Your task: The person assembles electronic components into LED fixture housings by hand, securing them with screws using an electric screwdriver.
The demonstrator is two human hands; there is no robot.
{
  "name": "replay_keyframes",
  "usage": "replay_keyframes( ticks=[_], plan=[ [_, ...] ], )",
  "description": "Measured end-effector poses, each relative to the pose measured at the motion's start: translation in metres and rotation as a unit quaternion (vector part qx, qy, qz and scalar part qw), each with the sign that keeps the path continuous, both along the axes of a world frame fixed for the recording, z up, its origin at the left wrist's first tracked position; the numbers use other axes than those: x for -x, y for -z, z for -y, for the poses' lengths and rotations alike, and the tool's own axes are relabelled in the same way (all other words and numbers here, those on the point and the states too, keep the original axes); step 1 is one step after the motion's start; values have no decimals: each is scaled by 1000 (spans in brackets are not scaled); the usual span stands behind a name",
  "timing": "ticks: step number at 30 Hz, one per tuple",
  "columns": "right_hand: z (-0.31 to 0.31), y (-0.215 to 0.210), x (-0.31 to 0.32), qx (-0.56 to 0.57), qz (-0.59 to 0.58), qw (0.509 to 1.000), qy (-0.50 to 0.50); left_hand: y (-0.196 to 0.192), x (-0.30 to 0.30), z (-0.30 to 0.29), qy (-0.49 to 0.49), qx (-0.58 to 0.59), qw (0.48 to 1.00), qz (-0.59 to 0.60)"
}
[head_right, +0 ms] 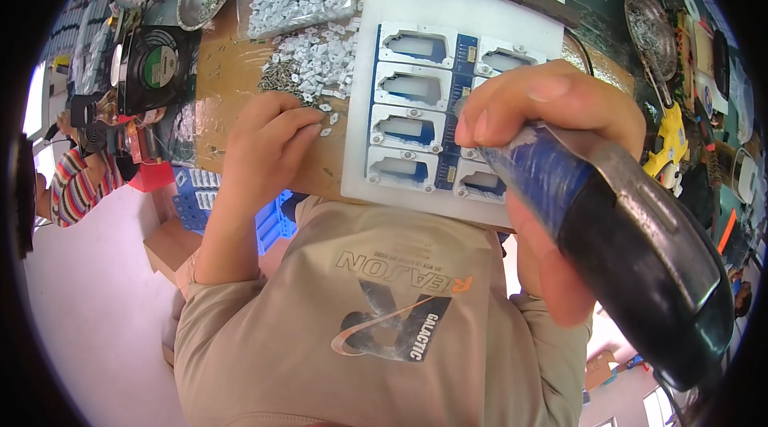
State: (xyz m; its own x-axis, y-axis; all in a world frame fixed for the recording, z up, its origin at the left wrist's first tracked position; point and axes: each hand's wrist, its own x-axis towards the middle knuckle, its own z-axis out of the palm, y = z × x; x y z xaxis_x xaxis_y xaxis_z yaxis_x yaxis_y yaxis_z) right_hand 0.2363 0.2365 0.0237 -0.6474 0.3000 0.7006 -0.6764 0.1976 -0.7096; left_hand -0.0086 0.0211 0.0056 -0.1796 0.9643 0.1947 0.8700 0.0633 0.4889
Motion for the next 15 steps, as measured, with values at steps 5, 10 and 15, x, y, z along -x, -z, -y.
replay_keyframes(
  ticks=[5, 10, 15],
  plan=[
    [-2, 1, -2, -5, 7, 1000, 1, -5, 2, 3, 14, 20, 1000, -13],
    [-4, -3, -5, -19, 19, 1000, 5, -6, 8, 7, 25, 23, 999, 1],
    [-3, -3, -3, -10, 20, 1000, -4, -3, 8, 8, 26, 22, 999, 0]
  ],
)
